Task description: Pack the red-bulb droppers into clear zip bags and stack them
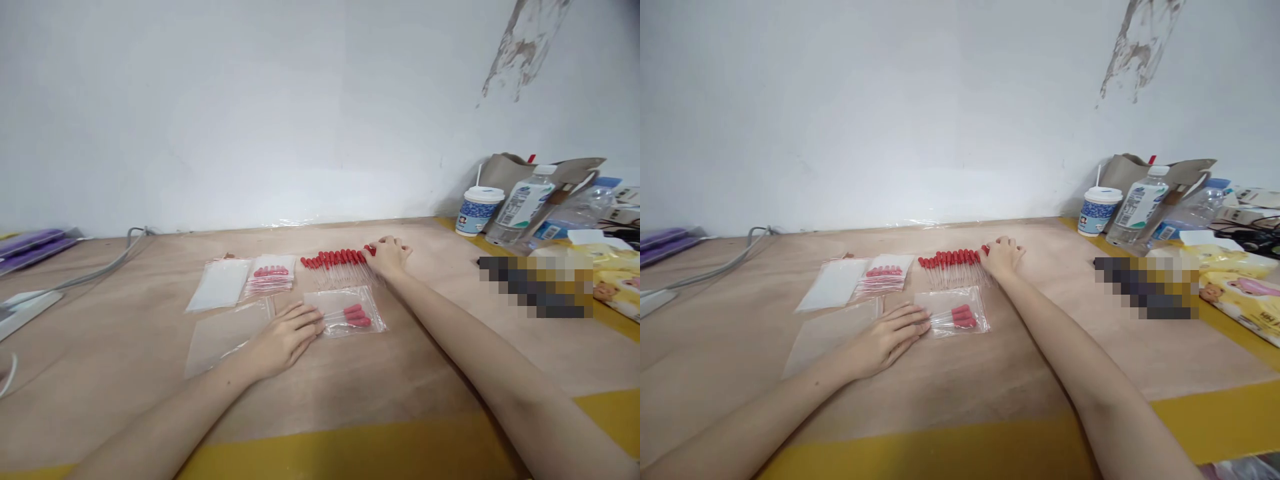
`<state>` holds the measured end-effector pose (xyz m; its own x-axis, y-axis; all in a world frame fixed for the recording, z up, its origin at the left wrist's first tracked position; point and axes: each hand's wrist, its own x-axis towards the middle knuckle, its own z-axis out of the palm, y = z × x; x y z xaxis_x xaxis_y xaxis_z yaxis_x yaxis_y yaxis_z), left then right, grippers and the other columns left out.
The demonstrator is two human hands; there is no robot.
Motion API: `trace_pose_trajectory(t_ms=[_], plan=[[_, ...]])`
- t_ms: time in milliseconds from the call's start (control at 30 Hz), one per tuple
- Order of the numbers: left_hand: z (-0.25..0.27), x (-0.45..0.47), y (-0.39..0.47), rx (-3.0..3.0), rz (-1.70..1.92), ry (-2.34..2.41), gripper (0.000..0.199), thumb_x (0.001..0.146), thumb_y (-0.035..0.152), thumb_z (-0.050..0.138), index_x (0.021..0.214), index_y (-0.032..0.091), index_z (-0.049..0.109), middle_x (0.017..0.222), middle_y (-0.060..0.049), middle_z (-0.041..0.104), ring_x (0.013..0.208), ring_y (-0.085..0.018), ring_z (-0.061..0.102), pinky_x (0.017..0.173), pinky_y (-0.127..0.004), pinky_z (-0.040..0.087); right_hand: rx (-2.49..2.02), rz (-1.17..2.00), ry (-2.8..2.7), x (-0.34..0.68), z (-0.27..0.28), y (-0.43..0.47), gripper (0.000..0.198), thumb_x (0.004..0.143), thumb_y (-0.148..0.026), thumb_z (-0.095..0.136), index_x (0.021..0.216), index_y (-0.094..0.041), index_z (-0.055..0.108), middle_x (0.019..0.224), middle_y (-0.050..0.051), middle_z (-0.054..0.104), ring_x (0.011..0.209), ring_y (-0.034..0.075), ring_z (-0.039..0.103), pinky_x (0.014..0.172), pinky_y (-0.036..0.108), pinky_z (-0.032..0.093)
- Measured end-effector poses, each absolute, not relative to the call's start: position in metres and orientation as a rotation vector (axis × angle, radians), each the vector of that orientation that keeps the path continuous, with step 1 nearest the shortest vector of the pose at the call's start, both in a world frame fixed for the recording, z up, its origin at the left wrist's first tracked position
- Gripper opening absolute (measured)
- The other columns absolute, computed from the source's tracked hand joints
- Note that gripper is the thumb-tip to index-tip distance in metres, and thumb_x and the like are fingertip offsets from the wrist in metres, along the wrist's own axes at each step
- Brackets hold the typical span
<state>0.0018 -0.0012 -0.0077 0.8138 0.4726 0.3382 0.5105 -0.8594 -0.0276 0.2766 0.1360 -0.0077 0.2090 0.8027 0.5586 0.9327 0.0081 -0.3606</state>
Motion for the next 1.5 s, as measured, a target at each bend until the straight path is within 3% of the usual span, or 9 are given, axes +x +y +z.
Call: trace_pose_trajectory(t_ms=[133,200,333,500,733,867,1000,1233,1500], plan=[[-0.009,0.000,-0.001,-2.886,-0.479,-0.798,0.030,0.094,0.022,0.037,0.120,0.020,0.054,0.126,-0.006,0.053,0.118,-0.020,0.047,0.103,-0.043,0.036,-1.792,-0.053,-1.468,0.275,-0.006,0.141,0.024,0.073,-0.038,0.053,0.080,-0.021,0.068,0.103,0.012,0.056,0.104,0.030,0.041,0.087,0.052,0.024],[-0.009,0.000,-0.001,-2.889,-0.479,-0.795,0.031,0.094,0.022,0.037,0.120,0.020,0.053,0.126,-0.006,0.054,0.117,-0.019,0.048,0.102,-0.043,0.036,-1.682,0.098,-1.406,0.276,-0.003,0.140,0.024,0.072,-0.038,0.053,0.083,-0.021,0.064,0.099,0.010,0.056,0.101,0.028,0.044,0.086,0.048,0.030],[-0.008,0.001,-0.001,-2.887,-0.484,-0.772,0.031,0.095,0.022,0.035,0.120,0.019,0.054,0.124,-0.006,0.055,0.118,-0.019,0.048,0.103,-0.044,0.035,-1.181,0.476,-1.325,0.287,0.004,0.123,0.029,0.075,-0.042,0.050,0.094,-0.020,0.047,0.081,0.003,0.058,0.071,0.015,0.054,0.067,0.031,0.042],[-0.007,0.002,0.000,-2.906,-0.479,-0.789,0.031,0.095,0.021,0.036,0.120,0.019,0.053,0.125,-0.005,0.055,0.117,-0.018,0.049,0.104,-0.043,0.035,-0.998,0.558,-1.229,0.303,-0.001,0.079,0.035,0.075,-0.045,0.053,0.095,-0.024,0.033,0.067,-0.005,0.054,0.049,0.009,0.047,0.050,0.024,0.039],[-0.007,0.002,-0.002,-2.888,-0.503,-0.816,0.031,0.094,0.021,0.037,0.119,0.021,0.054,0.124,-0.005,0.055,0.113,-0.018,0.053,0.099,-0.040,0.041,-1.103,0.780,-1.103,0.295,-0.023,0.054,0.037,0.071,-0.050,0.054,0.088,-0.025,0.033,0.069,-0.004,0.055,0.053,0.011,0.054,0.054,0.027,0.045],[-0.007,0.001,-0.003,-2.884,-0.501,-0.820,0.031,0.094,0.021,0.037,0.119,0.020,0.054,0.124,-0.006,0.055,0.112,-0.019,0.054,0.095,-0.037,0.045,-1.109,0.698,-1.026,0.298,-0.018,0.053,0.036,0.071,-0.048,0.054,0.089,-0.025,0.033,0.067,-0.005,0.054,0.049,0.010,0.051,0.051,0.026,0.044],[-0.007,0.001,-0.004,-2.887,-0.495,-0.832,0.031,0.094,0.021,0.036,0.120,0.020,0.054,0.124,-0.006,0.055,0.111,-0.019,0.054,0.096,-0.037,0.045,-1.086,0.659,-1.029,0.303,-0.016,0.050,0.037,0.071,-0.047,0.056,0.090,-0.025,0.034,0.067,-0.005,0.054,0.049,0.009,0.050,0.050,0.025,0.043],[-0.009,0.000,-0.003,-2.909,-0.528,-0.854,0.031,0.093,0.022,0.037,0.119,0.022,0.054,0.125,-0.005,0.055,0.110,-0.019,0.055,0.092,-0.034,0.048,-1.041,0.919,-1.076,0.288,-0.029,0.045,0.044,0.066,-0.053,0.060,0.087,-0.026,0.033,0.072,-0.003,0.057,0.057,0.014,0.060,0.061,0.034,0.051],[-0.011,0.000,-0.003,-2.934,-0.538,-0.872,0.031,0.095,0.022,0.035,0.121,0.021,0.052,0.127,-0.005,0.053,0.112,-0.018,0.054,0.094,-0.033,0.047,-1.030,0.984,-1.086,0.288,-0.028,0.040,0.044,0.064,-0.052,0.064,0.086,-0.026,0.035,0.070,-0.004,0.059,0.056,0.013,0.059,0.061,0.032,0.051]])
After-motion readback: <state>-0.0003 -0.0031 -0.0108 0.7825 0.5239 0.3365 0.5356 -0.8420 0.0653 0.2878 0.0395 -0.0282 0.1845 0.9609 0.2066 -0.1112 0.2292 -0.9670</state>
